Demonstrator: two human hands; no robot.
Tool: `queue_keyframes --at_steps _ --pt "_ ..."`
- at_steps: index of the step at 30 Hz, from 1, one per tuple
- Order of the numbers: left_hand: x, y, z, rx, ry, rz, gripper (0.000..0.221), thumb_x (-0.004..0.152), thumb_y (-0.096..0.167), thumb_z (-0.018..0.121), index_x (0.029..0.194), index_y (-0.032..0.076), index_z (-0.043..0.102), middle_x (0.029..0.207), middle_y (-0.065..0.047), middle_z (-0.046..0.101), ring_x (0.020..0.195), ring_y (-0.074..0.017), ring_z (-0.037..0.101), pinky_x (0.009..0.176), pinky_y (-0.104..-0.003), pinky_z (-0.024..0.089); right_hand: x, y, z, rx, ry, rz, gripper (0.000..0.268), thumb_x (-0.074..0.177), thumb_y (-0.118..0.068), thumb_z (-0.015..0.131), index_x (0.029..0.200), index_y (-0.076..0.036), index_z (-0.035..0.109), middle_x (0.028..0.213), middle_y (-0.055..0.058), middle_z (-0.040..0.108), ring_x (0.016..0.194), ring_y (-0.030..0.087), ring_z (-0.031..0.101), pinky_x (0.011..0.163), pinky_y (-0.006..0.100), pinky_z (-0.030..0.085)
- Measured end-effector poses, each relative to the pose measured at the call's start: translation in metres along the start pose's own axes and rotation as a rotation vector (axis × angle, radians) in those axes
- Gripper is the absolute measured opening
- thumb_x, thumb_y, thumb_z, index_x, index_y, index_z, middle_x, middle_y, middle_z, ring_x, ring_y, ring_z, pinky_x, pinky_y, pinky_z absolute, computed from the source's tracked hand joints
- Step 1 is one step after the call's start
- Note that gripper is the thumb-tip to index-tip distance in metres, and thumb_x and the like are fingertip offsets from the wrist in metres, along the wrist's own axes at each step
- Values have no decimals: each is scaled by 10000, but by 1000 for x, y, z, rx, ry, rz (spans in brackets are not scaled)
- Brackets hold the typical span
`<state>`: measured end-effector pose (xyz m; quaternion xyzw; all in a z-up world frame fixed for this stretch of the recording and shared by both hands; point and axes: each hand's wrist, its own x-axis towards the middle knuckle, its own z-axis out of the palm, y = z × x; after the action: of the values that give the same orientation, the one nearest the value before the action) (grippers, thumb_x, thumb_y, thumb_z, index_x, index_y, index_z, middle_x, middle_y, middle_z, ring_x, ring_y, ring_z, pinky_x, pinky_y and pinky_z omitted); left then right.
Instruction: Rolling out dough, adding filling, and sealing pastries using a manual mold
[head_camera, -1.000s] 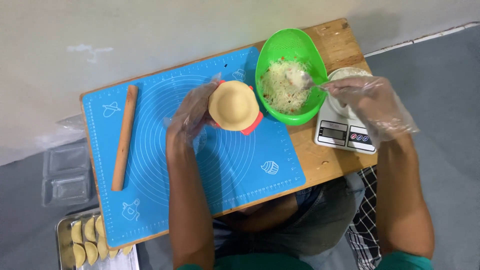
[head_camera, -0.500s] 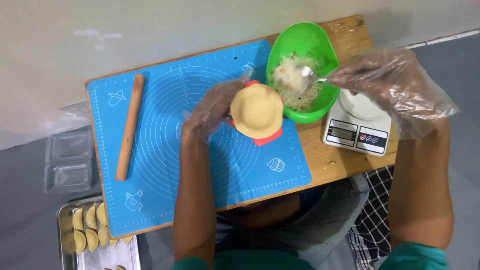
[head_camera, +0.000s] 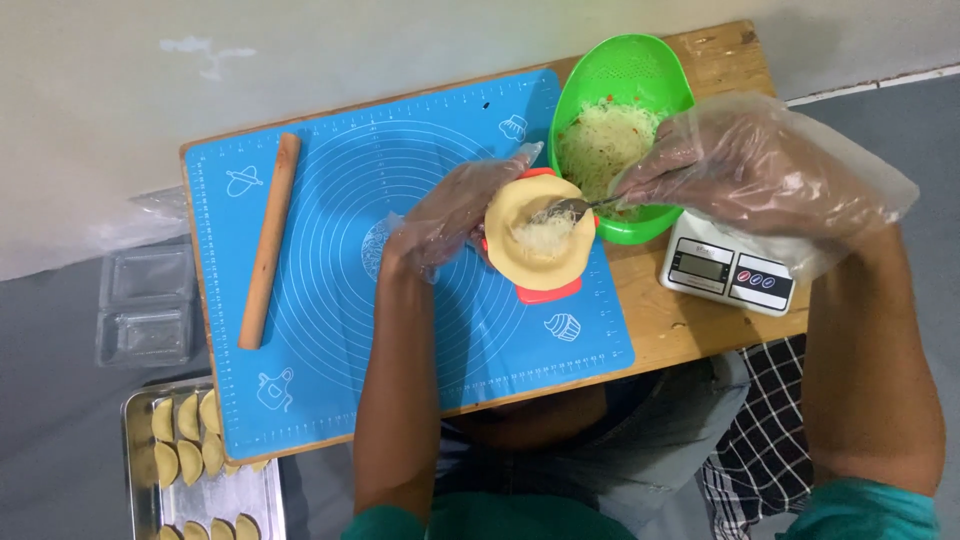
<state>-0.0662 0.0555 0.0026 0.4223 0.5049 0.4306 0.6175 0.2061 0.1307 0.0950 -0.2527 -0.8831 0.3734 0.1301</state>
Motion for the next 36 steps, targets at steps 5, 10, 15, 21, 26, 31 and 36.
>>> queue_keyframes --at_steps 5,10,15,21,26,31,36 --pt "-5 15 5 149 11 -24 581 814 603 533 765 32 624 802 -111 675 653 -140 596 535 -300 551 -11 -3 8 -98 25 -74 200 864 -29 717 1054 -60 771 1023 26 745 887 151 737 872 287 623" --pt "-7 14 2 183 41 -31 842 698 701 517 1085 -29 679 997 -138 693 841 -184 643 682 -346 597 -17 -8 8 -308 125 -230 176 838 -64 774 1013 -71 790 934 70 743 667 181 633 629 340 525" --pt "-11 22 7 122 52 -92 716 748 608 574 1027 -42 683 936 -100 652 766 -143 575 584 -288 532 -28 -14 16 -304 226 -38 121 897 -119 783 1012 -88 803 1028 106 755 807 198 692 698 317 584" --pt "-12 27 9 193 82 -160 710 736 630 549 958 -32 677 894 -106 652 733 -161 597 574 -304 565 -42 7 22 -92 199 -276 445 867 -120 756 1261 -96 551 1154 74 734 1021 172 769 850 289 679" --pt "-14 33 11 204 74 -167 611 768 620 558 830 15 619 815 -82 614 679 -141 550 543 -287 529 -43 5 32 24 228 -188 378 924 -188 656 1247 -49 518 1020 135 784 850 165 800 645 234 620" --pt "-5 15 3 132 3 -77 549 791 587 575 830 44 646 773 -70 622 655 -142 570 520 -276 524 -42 -12 31 -173 310 -133 235 821 -54 836 1017 -42 708 956 64 755 732 146 666 655 277 537" --pt "-14 34 13 254 88 -194 680 727 642 545 917 -1 661 862 -95 664 715 -154 618 575 -285 578 -33 2 39 -79 354 -521 765 957 157 693 1493 -83 203 1126 217 651 1138 335 738 921 379 693"
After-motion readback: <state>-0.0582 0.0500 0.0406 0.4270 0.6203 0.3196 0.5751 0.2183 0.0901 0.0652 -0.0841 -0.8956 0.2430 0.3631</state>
